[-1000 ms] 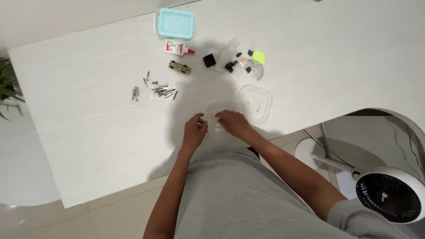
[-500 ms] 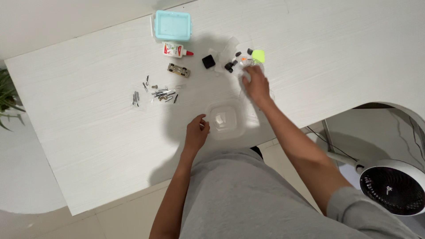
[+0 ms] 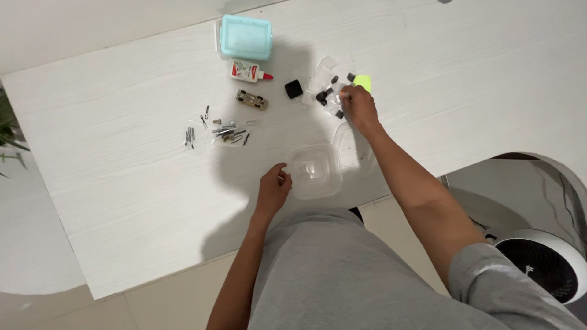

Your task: The person organizes a cluttered desk by placing items into a clear plastic container and then storing the container in a drawer. They handle a notebook, sticky notes, scissors, a rubber band, a power strip, and a small clock, arranging them inside the container before closing the drawer.

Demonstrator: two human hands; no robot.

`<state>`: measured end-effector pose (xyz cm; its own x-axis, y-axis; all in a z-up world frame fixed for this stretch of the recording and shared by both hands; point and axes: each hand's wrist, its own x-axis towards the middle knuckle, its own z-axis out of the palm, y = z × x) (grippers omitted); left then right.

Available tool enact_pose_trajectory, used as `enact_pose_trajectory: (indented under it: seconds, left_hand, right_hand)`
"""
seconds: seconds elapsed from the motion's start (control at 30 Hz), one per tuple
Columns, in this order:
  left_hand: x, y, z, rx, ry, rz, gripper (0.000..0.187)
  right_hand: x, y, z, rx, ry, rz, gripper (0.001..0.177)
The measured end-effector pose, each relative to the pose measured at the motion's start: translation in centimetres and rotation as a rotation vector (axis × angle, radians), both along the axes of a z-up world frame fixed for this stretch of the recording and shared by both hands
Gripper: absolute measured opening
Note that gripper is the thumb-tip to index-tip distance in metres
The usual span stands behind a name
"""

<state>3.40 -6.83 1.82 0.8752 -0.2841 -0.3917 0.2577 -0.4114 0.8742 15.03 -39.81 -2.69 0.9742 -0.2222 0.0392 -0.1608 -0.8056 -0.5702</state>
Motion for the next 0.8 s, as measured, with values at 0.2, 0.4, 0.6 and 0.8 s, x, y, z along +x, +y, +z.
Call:
enact_pose_trajectory:
  seconds: [0.2, 0.4, 0.6, 0.8]
  left_hand:
    - [-0.1, -0.3, 0.7, 0.001, 0.022, -0.007, 0.037]
    - [-0.4, -0.5, 0.3, 0.016, 0.001, -0.024, 0.036]
    - [-0.9, -0.6, -1.6, -0.036, -0.148, -0.023, 0.034]
    - [-1.4, -0.4, -2.2, -0.02, -0.139, -0.022, 0.034]
  right_hand:
    - [-1.6, 1.0, 3.0, 0.212, -0.072, -0.063, 0.016]
    - [-7.1, 4.9, 6.7, 0.522, 0.164, -0.069, 0.019]
    - [-12.8, 8.5, 5.6, 0.829, 0.275, 0.058, 0.022]
    - [-15.0, 9.6, 3.6, 1.199, 0.352, -0.058, 0.027]
